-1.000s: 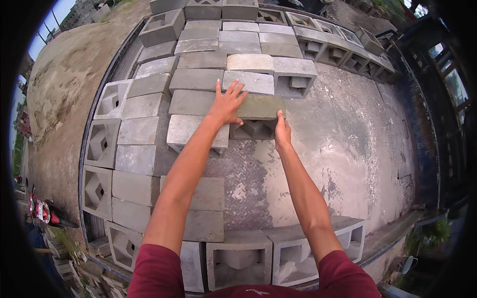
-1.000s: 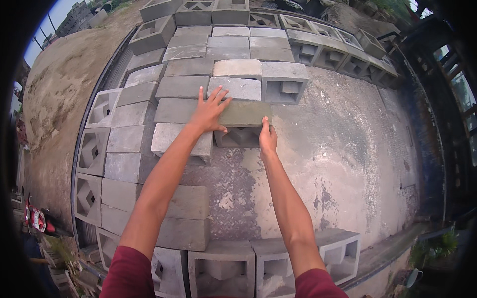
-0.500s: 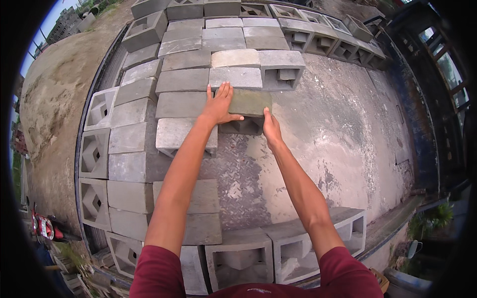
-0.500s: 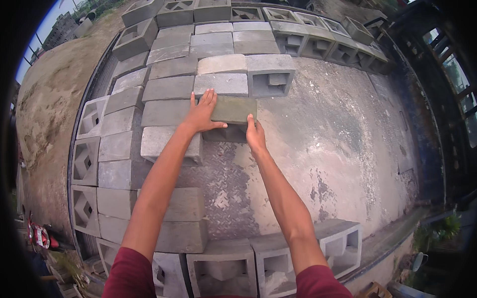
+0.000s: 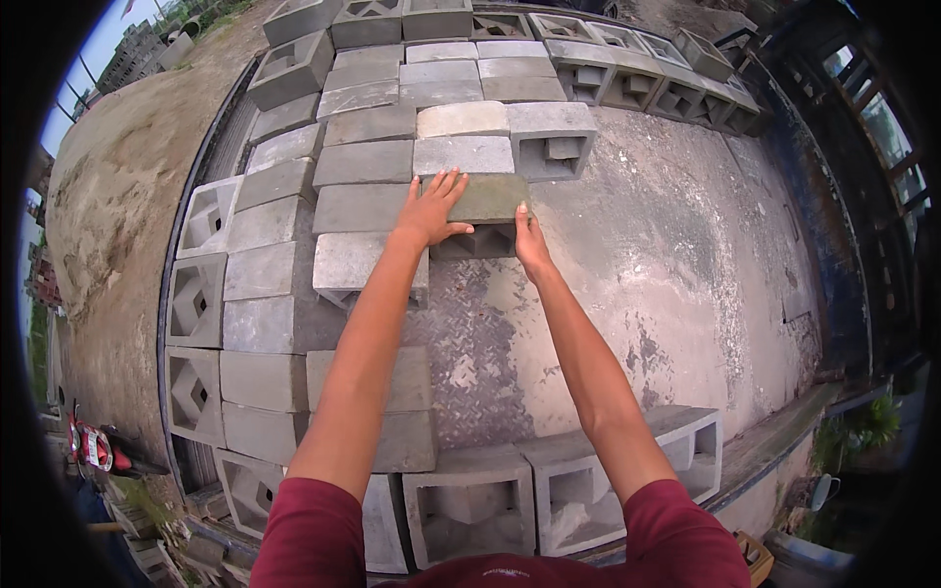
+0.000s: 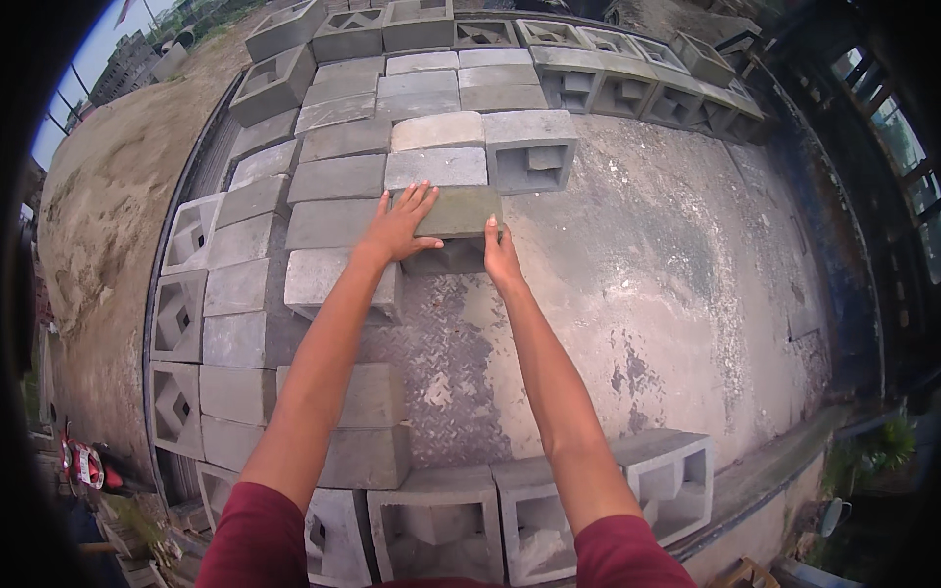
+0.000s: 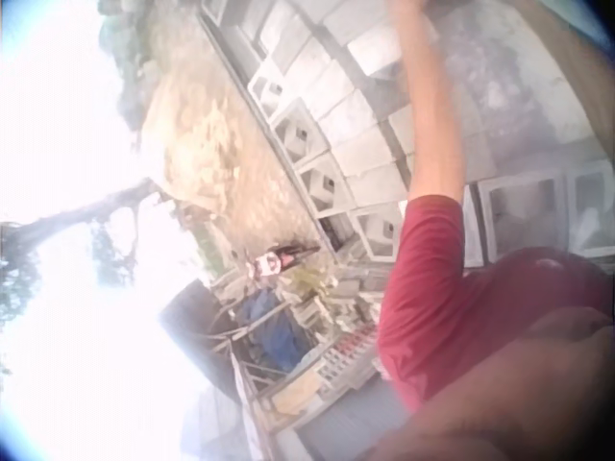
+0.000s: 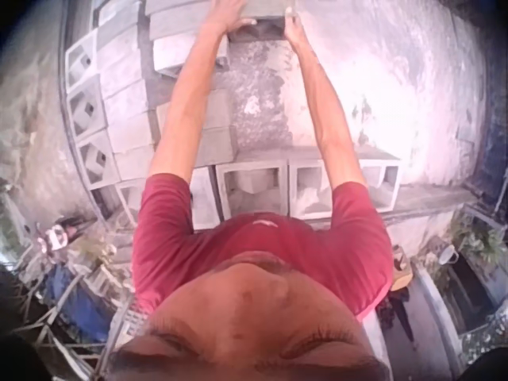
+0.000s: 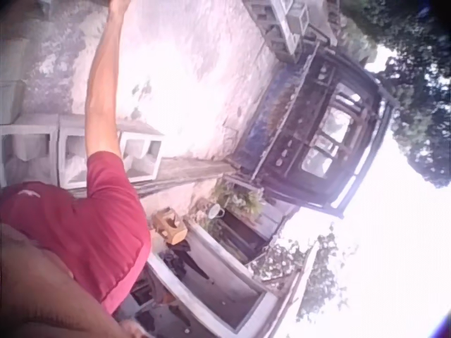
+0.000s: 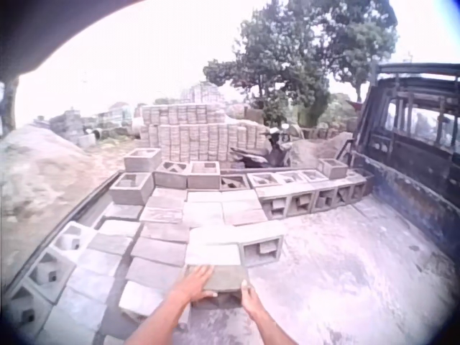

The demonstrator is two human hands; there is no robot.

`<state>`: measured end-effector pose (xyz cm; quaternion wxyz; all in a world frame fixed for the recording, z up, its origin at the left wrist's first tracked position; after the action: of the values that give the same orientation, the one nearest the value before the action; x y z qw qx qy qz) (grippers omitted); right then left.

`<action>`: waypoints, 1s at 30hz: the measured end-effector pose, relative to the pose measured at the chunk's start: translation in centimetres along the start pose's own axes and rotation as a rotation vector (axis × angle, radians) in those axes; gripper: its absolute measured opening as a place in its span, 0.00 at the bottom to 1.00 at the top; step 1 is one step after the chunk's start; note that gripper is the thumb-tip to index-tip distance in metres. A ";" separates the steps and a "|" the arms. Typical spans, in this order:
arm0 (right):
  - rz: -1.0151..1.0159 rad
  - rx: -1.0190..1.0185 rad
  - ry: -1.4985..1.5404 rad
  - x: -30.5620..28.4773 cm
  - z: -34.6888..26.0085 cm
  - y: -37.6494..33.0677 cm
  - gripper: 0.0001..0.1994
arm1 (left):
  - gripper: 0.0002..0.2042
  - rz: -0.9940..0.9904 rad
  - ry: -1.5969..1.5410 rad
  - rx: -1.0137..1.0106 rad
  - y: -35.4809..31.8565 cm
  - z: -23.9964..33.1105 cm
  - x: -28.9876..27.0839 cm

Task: The person picks up concrete ventilation blocks from a stack on the ground and places them into the bed of a small truck.

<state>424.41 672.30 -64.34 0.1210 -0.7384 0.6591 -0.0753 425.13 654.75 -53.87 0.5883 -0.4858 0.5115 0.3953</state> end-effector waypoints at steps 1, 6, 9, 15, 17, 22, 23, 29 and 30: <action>-0.019 -0.002 0.002 0.2 0.2 -0.2 0.42 | 0.46 0.000 -0.004 -0.010 -0.4 0.2 0.0; -0.011 0.001 0.020 -0.1 1.0 0.3 0.41 | 0.39 -0.019 -0.080 -0.121 -2.0 -0.9 0.8; 0.013 -0.066 -0.013 -1.1 0.9 -0.3 0.39 | 0.36 0.120 -0.137 -0.076 -5.4 -1.0 1.0; 0.036 -0.246 -0.426 0.6 -5.5 -10.8 0.34 | 0.32 0.134 -0.368 -0.154 -15.5 -1.0 0.6; -0.001 -0.385 -0.529 1.6 -6.9 -16.2 0.30 | 0.31 0.150 -0.452 -0.164 -20.5 0.1 0.5; -0.122 -0.653 -0.598 3.9 -10.9 -29.3 0.12 | 0.28 0.332 -0.500 -0.136 -35.3 1.3 -3.9; -0.159 -0.637 -0.624 4.1 -11.0 -31.7 0.11 | 0.28 0.362 -0.533 -0.129 -38.1 1.7 -4.5; -0.185 -0.717 -0.605 9.9 -12.2 -44.8 0.06 | 0.21 0.730 -0.720 -0.385 -58.2 -0.5 -5.7; -0.200 -0.728 -0.578 11.2 -12.3 -46.9 0.06 | 0.20 0.772 -0.765 -0.448 -61.6 -0.8 -5.7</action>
<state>467.26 664.95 -40.05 0.0251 -0.7833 0.5076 0.3578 483.28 640.89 -37.99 0.4275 -0.1996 0.3068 0.8266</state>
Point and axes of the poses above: each hand's wrist, its own y-axis towards the middle knuckle, its own x-axis out of the palm, z = x × y, the point moved 10 cm from there along y, towards the middle knuckle, and after that the axes turned 3 degrees about -z, right-handed, at the moved point
